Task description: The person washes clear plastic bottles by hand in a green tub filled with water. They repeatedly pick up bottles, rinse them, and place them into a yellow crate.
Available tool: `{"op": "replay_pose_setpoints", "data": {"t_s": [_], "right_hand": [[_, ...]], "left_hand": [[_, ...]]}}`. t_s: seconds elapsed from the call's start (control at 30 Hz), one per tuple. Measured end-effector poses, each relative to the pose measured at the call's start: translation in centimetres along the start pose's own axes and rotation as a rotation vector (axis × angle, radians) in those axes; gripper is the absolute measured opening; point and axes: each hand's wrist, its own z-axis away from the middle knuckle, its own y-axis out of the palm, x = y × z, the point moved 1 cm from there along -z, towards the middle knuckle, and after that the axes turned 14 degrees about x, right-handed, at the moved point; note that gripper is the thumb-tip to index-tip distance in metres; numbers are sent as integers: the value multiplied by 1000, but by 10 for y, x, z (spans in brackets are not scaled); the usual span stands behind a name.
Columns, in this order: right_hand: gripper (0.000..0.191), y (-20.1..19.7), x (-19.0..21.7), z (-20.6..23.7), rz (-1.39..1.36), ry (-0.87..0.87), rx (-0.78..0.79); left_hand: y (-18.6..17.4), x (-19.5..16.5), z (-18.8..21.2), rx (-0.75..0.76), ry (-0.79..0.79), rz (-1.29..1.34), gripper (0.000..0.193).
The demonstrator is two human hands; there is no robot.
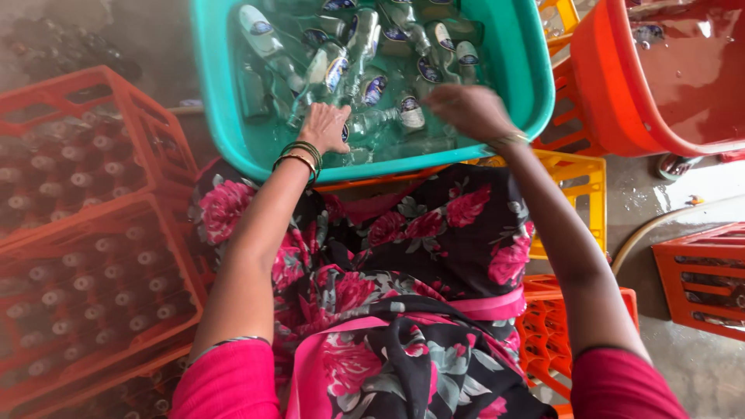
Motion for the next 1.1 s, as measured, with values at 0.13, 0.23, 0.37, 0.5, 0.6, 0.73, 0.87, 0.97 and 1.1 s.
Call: {"op": "replay_pose_setpoints", "data": {"t_s": [0.13, 0.23, 0.37, 0.5, 0.6, 0.73, 0.87, 0.97, 1.1], "right_hand": [[46, 52, 36, -82, 369, -160, 141], [50, 76, 41, -105, 338, -59, 305], [48, 82, 41, -112, 335, 100, 516], [51, 92, 52, -116, 520, -18, 339], [48, 100, 54, -119, 488, 86, 446], [66, 104, 53, -124, 231, -82, 574], [52, 102, 51, -123, 351, -84, 550], [49, 96, 50, -122, 403, 8, 391], [49, 73, 63, -116, 222, -249, 167]], "left_hand": [[9, 10, 1, 140, -72, 112, 77], [19, 20, 2, 251, -66, 341, 96], [26, 33, 5, 372, -25, 645, 92], [23, 27, 10, 366, -33, 605, 99], [13, 24, 13, 340, -37, 529, 104], [9, 29, 9, 469, -97, 570, 101], [17, 31, 5, 420, 57, 635, 93], [24, 31, 8, 321, 75, 552, 98], [24, 35, 11, 277, 19, 494, 103]]}}
